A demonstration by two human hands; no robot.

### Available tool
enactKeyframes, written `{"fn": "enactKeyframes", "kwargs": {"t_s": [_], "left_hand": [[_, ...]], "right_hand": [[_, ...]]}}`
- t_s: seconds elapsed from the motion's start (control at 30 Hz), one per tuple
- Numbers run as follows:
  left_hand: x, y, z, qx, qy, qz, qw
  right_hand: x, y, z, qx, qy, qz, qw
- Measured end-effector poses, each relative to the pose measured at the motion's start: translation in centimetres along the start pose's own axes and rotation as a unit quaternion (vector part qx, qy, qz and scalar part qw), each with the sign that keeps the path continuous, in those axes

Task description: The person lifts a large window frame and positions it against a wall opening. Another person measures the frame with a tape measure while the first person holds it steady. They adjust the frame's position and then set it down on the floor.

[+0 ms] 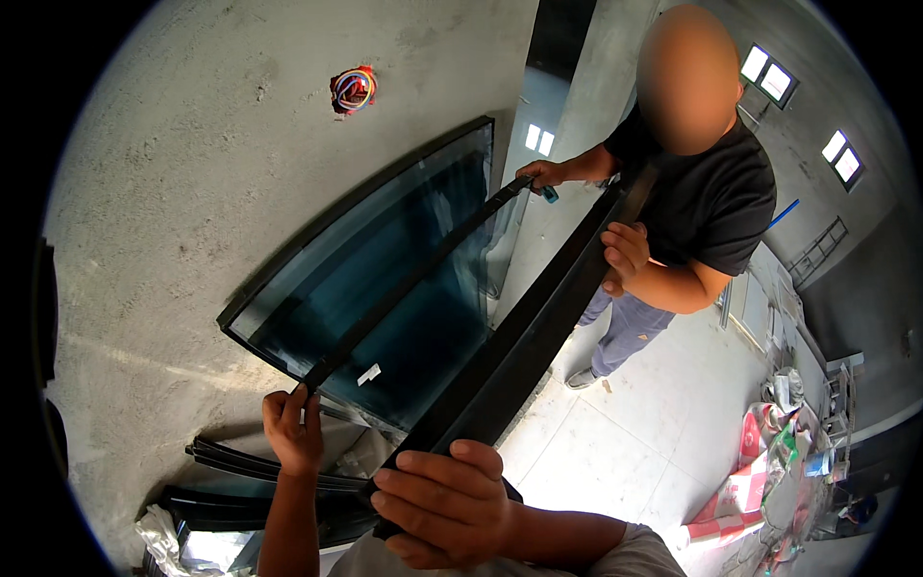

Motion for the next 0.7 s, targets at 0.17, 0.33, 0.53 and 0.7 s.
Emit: {"fn": "enactKeyframes", "kwargs": {"t_s": [0.17,0.33,0.53,0.7], "left_hand": [[-0.3,0.4,-0.9,0.031,0.010,-0.028,0.999],[0.3,0.7,0.9,0.037,0.031,-0.056,0.997],[1.1,1.9,3.7,0.018,0.116,-0.108,0.987],[1.5,3.3,5.7,0.019,0.200,-0.177,0.964]], "right_hand": [[-0.4,0.4,0.1,-0.007,-0.007,0.004,1.000],[-0.6,-0.4,-0.1,0.003,0.000,-0.020,1.000],[-0.9,-0.7,0.0,0.009,0.008,-0.023,1.000],[-0.7,-0.7,-0.1,0.011,0.012,-0.023,1.000]]}}
Point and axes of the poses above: each hand's wrist, its own y-axis away from the middle knuckle, its own x-axis out of the back of the hand, z = x × y, the point moved 7 cm from there along -y, towards the middle knuckle, and after that the axes turned 15 degrees about y, right-handed, at the moved point
